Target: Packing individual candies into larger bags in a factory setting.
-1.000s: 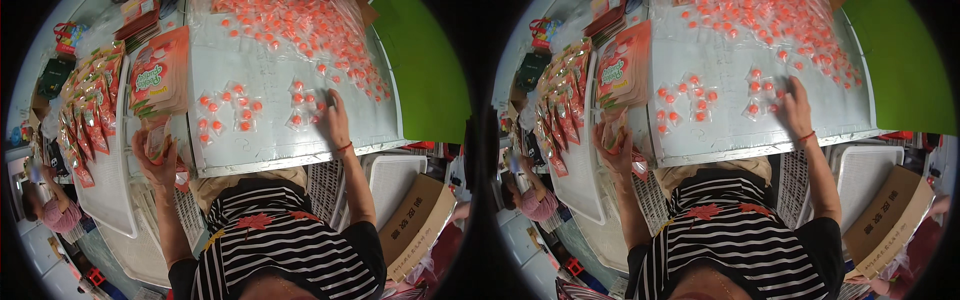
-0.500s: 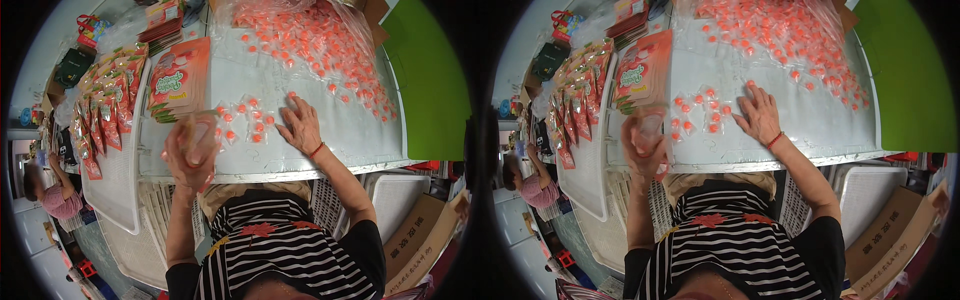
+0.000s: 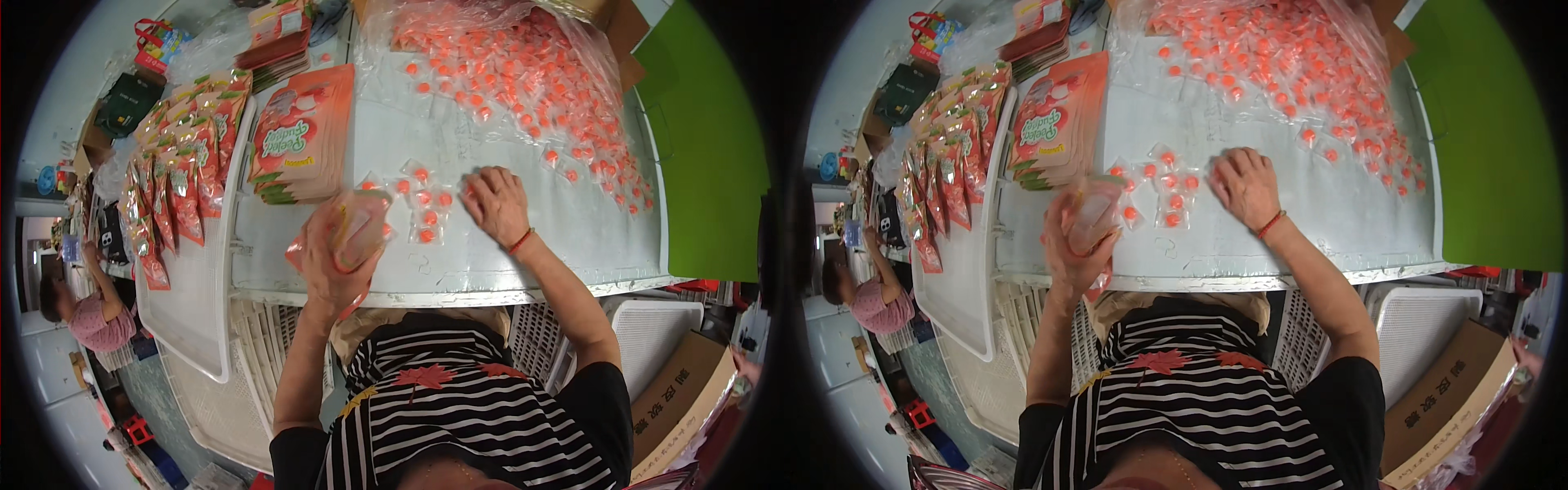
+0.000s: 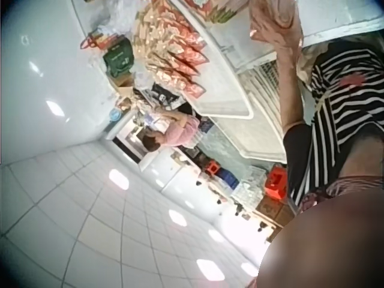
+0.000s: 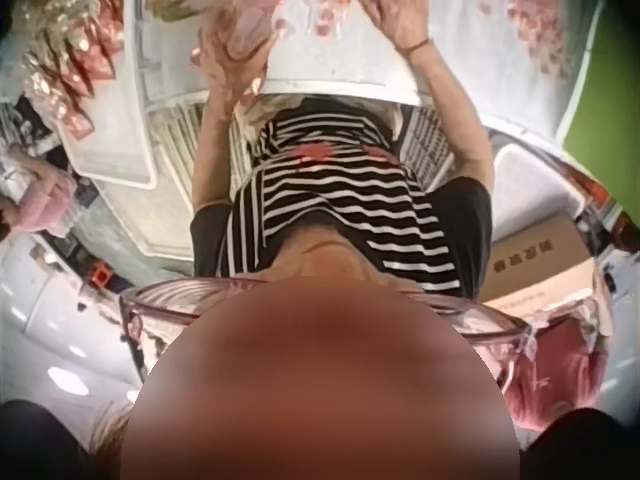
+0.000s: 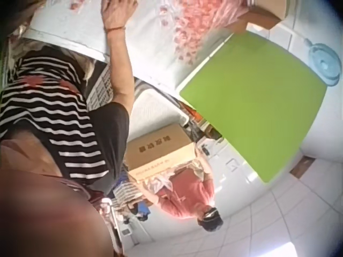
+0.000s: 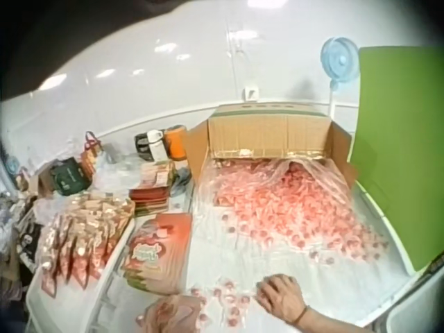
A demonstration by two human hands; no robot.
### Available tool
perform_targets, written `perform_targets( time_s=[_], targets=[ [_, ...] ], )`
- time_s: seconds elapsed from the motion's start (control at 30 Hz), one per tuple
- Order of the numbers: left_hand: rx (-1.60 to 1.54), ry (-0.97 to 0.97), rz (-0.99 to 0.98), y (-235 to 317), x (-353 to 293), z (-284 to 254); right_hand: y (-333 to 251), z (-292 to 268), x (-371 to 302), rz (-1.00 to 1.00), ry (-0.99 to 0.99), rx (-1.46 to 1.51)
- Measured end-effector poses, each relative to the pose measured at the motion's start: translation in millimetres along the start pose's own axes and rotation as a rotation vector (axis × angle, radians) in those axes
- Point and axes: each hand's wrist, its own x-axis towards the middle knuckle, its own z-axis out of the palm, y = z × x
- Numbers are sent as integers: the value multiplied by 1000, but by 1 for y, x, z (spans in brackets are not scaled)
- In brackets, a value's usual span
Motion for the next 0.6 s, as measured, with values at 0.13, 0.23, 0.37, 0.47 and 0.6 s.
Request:
perform_targets(
  time_s=[0.13, 0.23, 0.37, 0.47, 0.6],
  targets=[
    [34, -9, 127, 19, 19, 11, 10, 0, 5, 19, 97, 34],
    [13, 11, 183, 13, 24, 28, 6, -3, 21, 382, 170, 532],
    [53, 0, 177, 10, 18, 34, -57, -46, 67, 663, 308, 1705],
    [61, 17, 136, 14, 19, 39, -97, -57, 89, 746, 400, 1836],
    [115, 113, 127, 19, 21, 50, -115, -34, 93, 873, 503, 1653]
  ],
)
